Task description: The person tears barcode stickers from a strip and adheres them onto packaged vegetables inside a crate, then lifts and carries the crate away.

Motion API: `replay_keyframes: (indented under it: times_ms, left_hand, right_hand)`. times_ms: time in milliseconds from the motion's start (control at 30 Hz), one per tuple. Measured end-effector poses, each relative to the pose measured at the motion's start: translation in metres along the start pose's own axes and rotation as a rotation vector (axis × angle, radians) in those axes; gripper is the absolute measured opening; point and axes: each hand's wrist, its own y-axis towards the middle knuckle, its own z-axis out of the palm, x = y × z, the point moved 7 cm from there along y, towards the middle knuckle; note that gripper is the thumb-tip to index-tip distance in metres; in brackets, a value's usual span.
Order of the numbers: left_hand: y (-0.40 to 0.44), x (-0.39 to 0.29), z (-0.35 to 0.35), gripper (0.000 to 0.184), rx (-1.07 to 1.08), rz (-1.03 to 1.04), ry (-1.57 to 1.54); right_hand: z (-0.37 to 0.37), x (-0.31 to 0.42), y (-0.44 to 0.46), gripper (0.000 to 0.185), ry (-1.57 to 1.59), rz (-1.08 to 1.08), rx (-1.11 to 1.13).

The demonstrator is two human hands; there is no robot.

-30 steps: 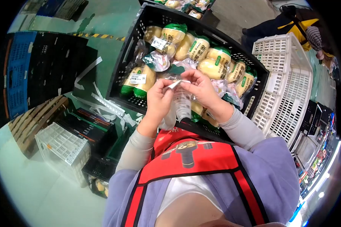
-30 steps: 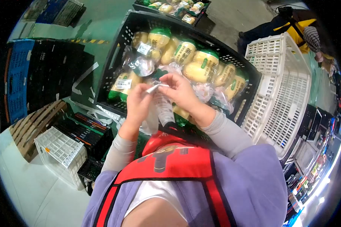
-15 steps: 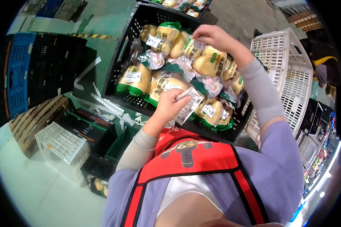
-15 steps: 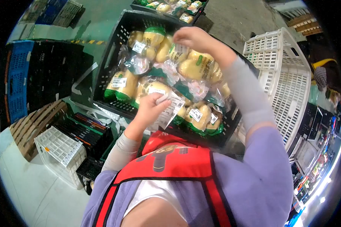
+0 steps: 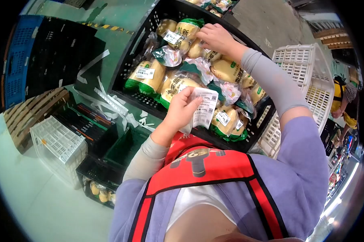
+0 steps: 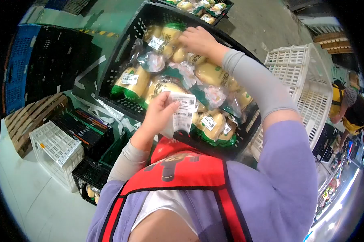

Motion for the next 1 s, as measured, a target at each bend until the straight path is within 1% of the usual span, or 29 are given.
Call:
replay_keyframes:
  times_ms: [33, 67, 100, 133, 167, 200, 267, 300, 333, 400, 433, 467, 500, 533, 567, 600, 633, 667, 700, 733, 767, 800, 867, 900, 967, 1000]
  left_hand:
    - [0.000, -0.006, 0.001, 0.017, -0.038, 0.018, -0.071]
    - [0.002, -0.005, 0.001, 0.017, -0.037, 0.019, -0.065]
    - [0.005, -0.006, -0.003, 0.018, -0.074, 0.081, -0.064]
    - [0.006, -0.007, -0.006, 0.019, -0.108, 0.143, -0.064]
    - [0.006, -0.003, -0.011, 0.016, -0.163, 0.103, -0.030]
    - [0.006, -0.005, -0.010, 0.016, -0.156, 0.102, -0.027]
    - [0.008, -0.014, -0.011, 0.010, -0.207, 0.112, 0.052]
    - [0.009, -0.016, -0.010, 0.007, -0.241, 0.114, 0.036]
    - [0.011, -0.014, -0.007, 0.007, -0.227, 0.114, 0.039]
    - [0.015, -0.006, -0.006, 0.009, -0.196, 0.129, 0.054]
    - [0.017, -0.001, -0.004, 0.011, -0.168, 0.076, 0.107]
    - [0.017, 0.002, 0.001, 0.011, -0.155, 0.072, 0.113]
    - [0.017, 0.006, 0.007, 0.012, -0.152, 0.038, 0.065]
    - [0.016, 0.008, 0.013, 0.014, -0.150, 0.004, 0.017]
    - [0.015, 0.006, 0.022, 0.015, -0.127, -0.013, 0.008]
    - [0.017, 0.013, 0.026, 0.013, -0.061, 0.008, 0.053]
    - [0.017, 0.025, 0.029, 0.011, 0.005, -0.025, 0.099]
    - [0.015, 0.034, 0.032, 0.009, 0.069, -0.059, 0.145]
    - [0.011, 0.033, 0.034, 0.009, 0.070, -0.061, 0.145]
    - [0.006, 0.032, 0.041, 0.008, 0.125, -0.097, 0.227]
    - [0.002, 0.033, 0.045, 0.007, 0.178, -0.132, 0.307]
    - [0.000, 0.035, 0.044, 0.007, 0.178, -0.134, 0.307]
    - [-0.006, 0.046, 0.046, 0.009, 0.250, -0.208, 0.304]
    - [-0.007, 0.050, 0.046, 0.011, 0.246, -0.209, 0.222]
    - [-0.008, 0.050, 0.046, 0.011, 0.244, -0.213, 0.199]
    - [-0.008, 0.049, 0.046, 0.012, 0.247, -0.215, 0.181]
  right_hand:
    - [-0.004, -0.008, -0.005, 0.025, -0.040, 0.097, -0.157]
    - [-0.008, -0.016, -0.014, 0.022, -0.079, 0.195, -0.316]
    - [-0.008, -0.025, -0.024, 0.022, -0.001, 0.280, -0.461]
    - [-0.016, -0.016, -0.029, 0.022, -0.003, 0.285, -0.467]
    - [-0.030, -0.010, -0.044, 0.022, 0.225, 0.454, -0.562]
    - [-0.041, 0.001, -0.064, 0.021, 0.458, 0.622, -0.649]
    - [-0.030, 0.039, -0.094, 0.018, 1.155, 0.936, -0.470]
    - [-0.028, 0.064, -0.105, 0.018, 1.374, 0.928, -0.466]
    - [-0.024, 0.088, -0.114, 0.017, 1.592, 0.911, -0.461]
    - [-0.020, 0.115, -0.135, 0.013, 1.667, 0.951, -0.520]
    - [-0.019, 0.119, -0.141, 0.013, 1.665, 0.961, -0.535]
    - [-0.017, 0.121, -0.148, 0.012, 1.712, 1.007, -0.596]
    - [-0.016, 0.122, -0.155, 0.011, 1.758, 1.050, -0.657]
    - [-0.020, 0.119, -0.157, 0.011, 1.758, 1.057, -0.669]
    - [-0.027, 0.109, -0.163, 0.011, 1.709, 1.113, -0.691]
    - [-0.030, 0.099, -0.169, 0.010, 1.661, 1.168, -0.710]
    - [-0.028, 0.080, -0.177, 0.011, 1.360, 1.122, -0.605]
    - [-0.047, 0.064, -0.176, 0.012, 1.303, 1.039, -0.593]
    - [-0.047, 0.043, -0.180, 0.010, 1.219, 0.950, -0.553]
    - [-0.053, 0.022, -0.179, 0.011, 1.223, 0.815, -0.534]
    - [-0.064, 0.003, -0.173, 0.013, 1.055, 0.728, -0.368]
    - [-0.069, -0.011, -0.165, 0.014, 1.026, 0.682, -0.261]
    - [-0.065, -0.027, -0.142, 0.012, 0.939, 0.532, 0.006]
    - [-0.060, -0.036, -0.132, 0.012, 0.941, 0.529, 0.010]
    - [-0.035, -0.031, -0.109, 0.014, 0.731, 0.311, 0.328]
    - [-0.027, -0.035, -0.100, 0.014, 0.730, 0.303, 0.333]
